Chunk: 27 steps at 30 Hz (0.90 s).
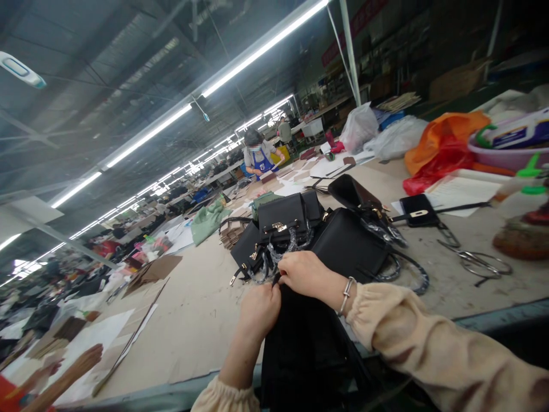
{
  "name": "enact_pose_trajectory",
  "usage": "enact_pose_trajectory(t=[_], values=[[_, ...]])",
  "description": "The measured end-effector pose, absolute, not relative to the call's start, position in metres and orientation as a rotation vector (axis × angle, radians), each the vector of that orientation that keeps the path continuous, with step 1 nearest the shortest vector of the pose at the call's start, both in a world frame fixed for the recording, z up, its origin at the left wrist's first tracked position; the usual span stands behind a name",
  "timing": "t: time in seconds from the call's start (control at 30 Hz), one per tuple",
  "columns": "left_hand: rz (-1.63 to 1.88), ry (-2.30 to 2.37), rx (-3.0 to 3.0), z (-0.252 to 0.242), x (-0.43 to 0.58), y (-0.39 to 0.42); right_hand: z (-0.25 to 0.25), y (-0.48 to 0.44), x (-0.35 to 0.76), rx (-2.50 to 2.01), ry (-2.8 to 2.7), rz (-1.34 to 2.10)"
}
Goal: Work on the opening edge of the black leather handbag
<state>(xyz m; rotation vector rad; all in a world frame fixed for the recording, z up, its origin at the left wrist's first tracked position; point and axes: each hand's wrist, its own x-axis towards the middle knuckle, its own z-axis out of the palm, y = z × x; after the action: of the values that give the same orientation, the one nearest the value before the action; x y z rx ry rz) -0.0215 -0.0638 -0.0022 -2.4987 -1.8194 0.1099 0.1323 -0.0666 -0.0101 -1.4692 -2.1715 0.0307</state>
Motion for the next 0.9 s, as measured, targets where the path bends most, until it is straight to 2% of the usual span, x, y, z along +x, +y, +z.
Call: enact_pose_trajectory(t=[0.27, 0.47, 0.9], values=[[0.168, -1.707, -2.476, -0.004, -0.021, -0.068, -0.015, -0.065, 0.151, -1.189, -2.196, 0.208], [0.119, -1.793, -2.39, -0.004, -0.013, -0.071, -0.02, -0.064, 0.158, -1.254, -2.065, 0.386], [0.145, -1.776, -2.401, 0.001, -0.008, -0.063, -0.025, -0.055, 0.158, -1.313, -2.109, 0.414]])
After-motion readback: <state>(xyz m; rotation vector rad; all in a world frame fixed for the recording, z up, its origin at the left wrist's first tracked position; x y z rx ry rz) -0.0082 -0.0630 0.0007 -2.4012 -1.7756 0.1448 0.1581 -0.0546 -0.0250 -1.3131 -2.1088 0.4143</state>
